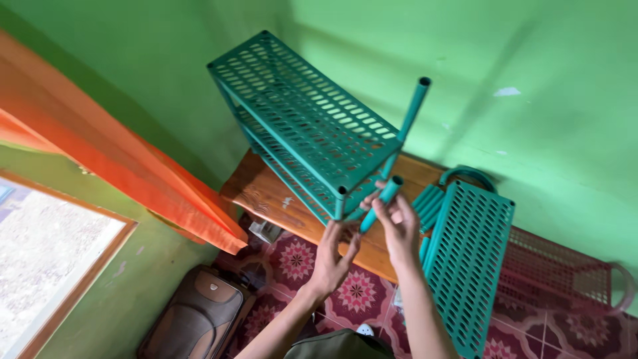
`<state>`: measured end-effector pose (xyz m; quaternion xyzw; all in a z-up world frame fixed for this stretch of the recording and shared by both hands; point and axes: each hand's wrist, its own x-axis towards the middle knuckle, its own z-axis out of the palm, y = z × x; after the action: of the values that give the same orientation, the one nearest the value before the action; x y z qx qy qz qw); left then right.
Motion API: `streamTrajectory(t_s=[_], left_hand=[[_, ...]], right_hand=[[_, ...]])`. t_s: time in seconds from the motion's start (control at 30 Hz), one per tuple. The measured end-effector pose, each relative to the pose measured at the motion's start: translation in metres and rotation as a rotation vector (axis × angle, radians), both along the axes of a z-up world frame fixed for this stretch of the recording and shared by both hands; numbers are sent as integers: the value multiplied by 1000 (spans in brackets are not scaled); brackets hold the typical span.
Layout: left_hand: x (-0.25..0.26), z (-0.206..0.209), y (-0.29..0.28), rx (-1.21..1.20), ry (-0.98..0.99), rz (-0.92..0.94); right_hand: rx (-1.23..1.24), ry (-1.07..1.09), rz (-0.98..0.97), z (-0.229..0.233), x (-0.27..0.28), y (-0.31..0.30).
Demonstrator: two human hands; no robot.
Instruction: The person assembles a green plastic shelving unit on a wooden table. They insert cylindrical legs into the corners of perforated panels, stack the panels, and connect them with horizontal bars to form a three-tier rack.
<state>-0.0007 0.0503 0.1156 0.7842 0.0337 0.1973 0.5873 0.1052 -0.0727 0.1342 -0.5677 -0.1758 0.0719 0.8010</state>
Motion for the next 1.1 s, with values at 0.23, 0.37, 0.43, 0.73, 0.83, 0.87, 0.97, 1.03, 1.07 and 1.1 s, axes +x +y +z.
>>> streamTrajectory(t_s=[0.23, 0.37, 0.43, 0.73, 0.83, 0.87, 0.97, 1.03, 1.07, 1.1], left_hand=[[17, 52, 46, 92, -152, 220], [27, 60, 61, 223, -207, 201], [32, 60, 65, 263, -222, 181], [48, 35, 69, 258, -258, 177], [51, 14, 60, 3, -197, 205], [53, 7, 58, -105, -232, 175], [57, -17, 62, -465, -16, 36], [61, -30, 66, -625, 98, -64], [66, -35, 69, -659, 84, -107], [70, -39, 71, -694, 71, -151]], right_hand=[[76, -212, -4, 84, 20, 41], [36, -219, 10, 88, 26, 58], [14, -205, 16, 85, 27, 62], [-29, -236, 163, 75, 34, 68], [29, -216, 223, 76, 42, 72], [22, -201, 240, 76, 47, 77], [-12, -110, 184, 73, 48, 88], [-9, -63, 149, 71, 48, 90], [8, -56, 150, 71, 48, 91], [26, -49, 151, 71, 48, 91]])
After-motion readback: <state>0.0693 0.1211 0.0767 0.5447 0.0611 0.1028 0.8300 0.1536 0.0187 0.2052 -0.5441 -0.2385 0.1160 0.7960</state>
